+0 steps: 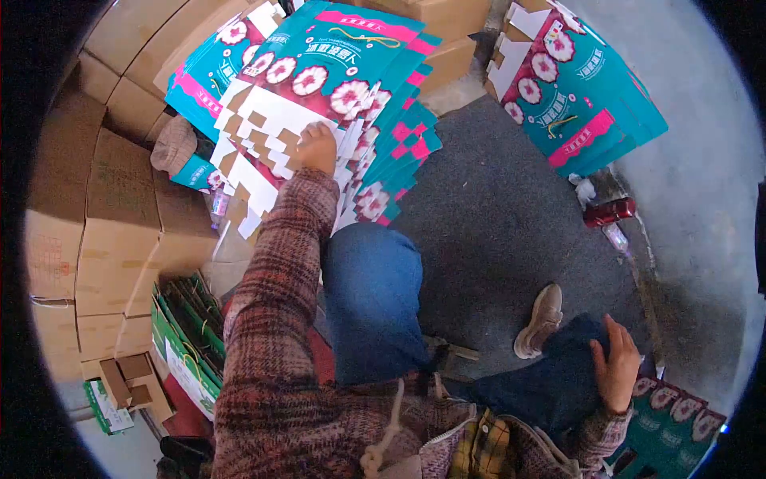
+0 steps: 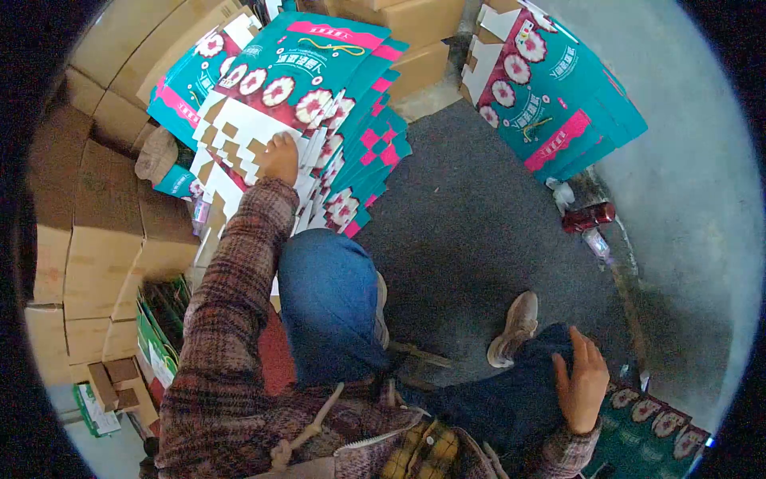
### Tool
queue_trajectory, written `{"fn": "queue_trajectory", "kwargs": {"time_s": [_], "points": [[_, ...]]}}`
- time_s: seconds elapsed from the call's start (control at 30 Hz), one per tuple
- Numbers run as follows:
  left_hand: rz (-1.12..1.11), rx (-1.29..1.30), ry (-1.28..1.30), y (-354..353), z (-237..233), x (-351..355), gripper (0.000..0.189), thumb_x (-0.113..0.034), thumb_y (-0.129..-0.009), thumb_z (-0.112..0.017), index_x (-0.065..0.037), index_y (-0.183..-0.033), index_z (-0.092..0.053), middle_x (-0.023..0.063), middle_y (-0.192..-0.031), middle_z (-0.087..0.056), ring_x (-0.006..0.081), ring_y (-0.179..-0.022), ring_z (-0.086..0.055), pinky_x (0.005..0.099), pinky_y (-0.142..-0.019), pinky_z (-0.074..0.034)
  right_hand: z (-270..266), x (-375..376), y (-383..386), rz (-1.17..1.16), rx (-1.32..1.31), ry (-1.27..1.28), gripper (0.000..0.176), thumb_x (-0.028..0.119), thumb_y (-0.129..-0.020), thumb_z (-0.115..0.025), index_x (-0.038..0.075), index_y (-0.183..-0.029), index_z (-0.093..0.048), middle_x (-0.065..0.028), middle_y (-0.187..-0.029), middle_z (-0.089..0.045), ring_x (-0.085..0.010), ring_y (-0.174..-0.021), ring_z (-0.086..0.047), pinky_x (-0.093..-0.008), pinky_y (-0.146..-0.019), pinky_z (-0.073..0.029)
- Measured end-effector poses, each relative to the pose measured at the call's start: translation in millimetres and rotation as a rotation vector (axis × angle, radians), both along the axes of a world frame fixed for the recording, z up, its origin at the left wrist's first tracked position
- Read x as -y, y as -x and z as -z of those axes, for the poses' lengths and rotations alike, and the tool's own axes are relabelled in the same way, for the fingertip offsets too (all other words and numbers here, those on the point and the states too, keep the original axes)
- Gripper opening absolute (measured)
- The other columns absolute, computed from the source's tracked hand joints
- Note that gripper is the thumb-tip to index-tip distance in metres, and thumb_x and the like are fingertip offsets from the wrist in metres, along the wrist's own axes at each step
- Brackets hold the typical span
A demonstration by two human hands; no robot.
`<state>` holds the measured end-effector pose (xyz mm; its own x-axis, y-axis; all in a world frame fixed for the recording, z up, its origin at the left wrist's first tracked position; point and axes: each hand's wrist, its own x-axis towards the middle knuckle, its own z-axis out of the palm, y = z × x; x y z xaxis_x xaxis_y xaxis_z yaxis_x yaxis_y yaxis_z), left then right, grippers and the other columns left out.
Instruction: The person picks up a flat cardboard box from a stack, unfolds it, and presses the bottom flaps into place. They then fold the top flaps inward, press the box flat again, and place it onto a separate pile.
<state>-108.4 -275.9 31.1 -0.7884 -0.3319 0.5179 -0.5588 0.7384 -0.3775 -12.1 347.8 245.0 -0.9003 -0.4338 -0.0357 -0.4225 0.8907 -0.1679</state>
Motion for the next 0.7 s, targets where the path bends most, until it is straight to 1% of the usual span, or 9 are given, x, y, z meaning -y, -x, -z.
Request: {"fn": "queue_trajectory", "kwargs": {"time_s": [0.07,0.13,0.17,0.2,0.33,0.43,0.53,0.6,0.7], "points": [[-0.004,0.01,0.129,-3,-1,1,0.027,-0.012,-0.081,-0.049,-0.005,-0.106,-0.055,0.0112,-0.101,-0.059,0.0252,-0.092,-0.058,0.035,-0.07,-0.051,1,-3,-5,0.009,-0.016,-0.014,0.042,0.011,-0.08,-0.063,0.001,-0.12,-0.051,-0.0196,-0.105,-0.059,-0.0373,-0.094,-0.057,-0.0419,-0.08,-0.047],[0.118,0.149,0.021,-13,-50,-21,0.019,-0.011,-0.08,-0.049,-0.005,-0.097,-0.056,0.0087,-0.094,-0.059,0.0228,-0.091,-0.059,0.0341,-0.071,-0.051,3,-5,-7,0.009,-0.036,-0.023,0.042,0.012,-0.081,-0.062,0.001,-0.12,-0.051,-0.0196,-0.105,-0.059,-0.0374,-0.093,-0.057,-0.042,-0.08,-0.046],[0.276,0.029,0.105,-13,-59,-25,0.011,-0.012,-0.077,-0.052,-0.008,-0.087,-0.056,0.0069,-0.084,-0.059,0.0216,-0.083,-0.06,0.0348,-0.062,-0.05,4,-6,-6,0.001,-0.01,-0.026,0.041,0.011,-0.081,-0.062,0.0,-0.12,-0.052,-0.0202,-0.105,-0.059,-0.037,-0.094,-0.058,-0.0418,-0.079,-0.047],[0.355,0.064,0.045,-14,-86,-42,0.01,-0.012,-0.076,-0.052,-0.009,-0.084,-0.056,0.0071,-0.08,-0.058,0.0219,-0.08,-0.06,0.0356,-0.061,-0.049,4,-6,-6,-0.008,0.017,-0.029,0.041,0.011,-0.082,-0.062,-0.001,-0.12,-0.052,-0.0209,-0.106,-0.059,-0.0367,-0.095,-0.059,-0.0416,-0.079,-0.047],[0.786,-0.082,-0.091,-12,-159,-141,0.005,-0.014,-0.073,-0.054,-0.01,-0.075,-0.053,0.0066,-0.071,-0.055,0.0222,-0.071,-0.058,0.0362,-0.061,-0.045,-9,28,12,-0.072,0.152,0.003,0.042,0.013,-0.082,-0.062,0.001,-0.12,-0.051,-0.0205,-0.11,-0.058,-0.0379,-0.096,-0.057,-0.0421,-0.081,-0.047],[1.021,-0.121,-0.093,-31,-205,-238,0.008,-0.017,-0.071,-0.055,-0.011,-0.073,-0.05,0.0033,-0.068,-0.05,0.0191,-0.066,-0.053,0.0344,-0.056,-0.041,-8,62,30,-0.261,0.295,0.24,0.045,0.021,-0.083,-0.064,0.0,-0.121,-0.051,-0.0223,-0.111,-0.058,-0.0379,-0.099,-0.057,-0.0407,-0.083,-0.047],[1.205,-0.167,-0.24,-48,-223,-318,0.008,-0.017,-0.07,-0.055,-0.011,-0.072,-0.05,0.0032,-0.067,-0.05,0.0188,-0.066,-0.052,0.0326,-0.056,-0.04,21,94,40,-0.27,0.327,0.458,0.049,0.029,-0.085,-0.065,-0.003,-0.119,-0.051,-0.0219,-0.111,-0.058,-0.0339,-0.1,-0.059,-0.0396,-0.086,-0.046],[1.271,-0.194,-0.298,-51,-218,-362,0.008,-0.017,-0.069,-0.055,-0.01,-0.071,-0.051,0.0031,-0.067,-0.05,0.019,-0.067,-0.052,0.0328,-0.056,-0.04,39,103,39,-0.114,0.738,0.591,0.045,0.03,-0.087,-0.061,-0.002,-0.117,-0.053,-0.0176,-0.111,-0.06,-0.0264,-0.099,-0.059,-0.0361,-0.09,-0.045],[1.329,-0.177,-0.376,-65,-209,-413,0.01,-0.018,-0.068,-0.056,-0.009,-0.07,-0.051,0.0031,-0.066,-0.05,0.0196,-0.067,-0.051,0.0326,-0.058,-0.04,66,101,42,-0.099,0.734,0.77,0.042,0.027,-0.089,-0.058,-0.002,-0.119,-0.052,-0.0158,-0.112,-0.059,-0.0252,-0.1,-0.058,-0.0353,-0.091,-0.045]]}}
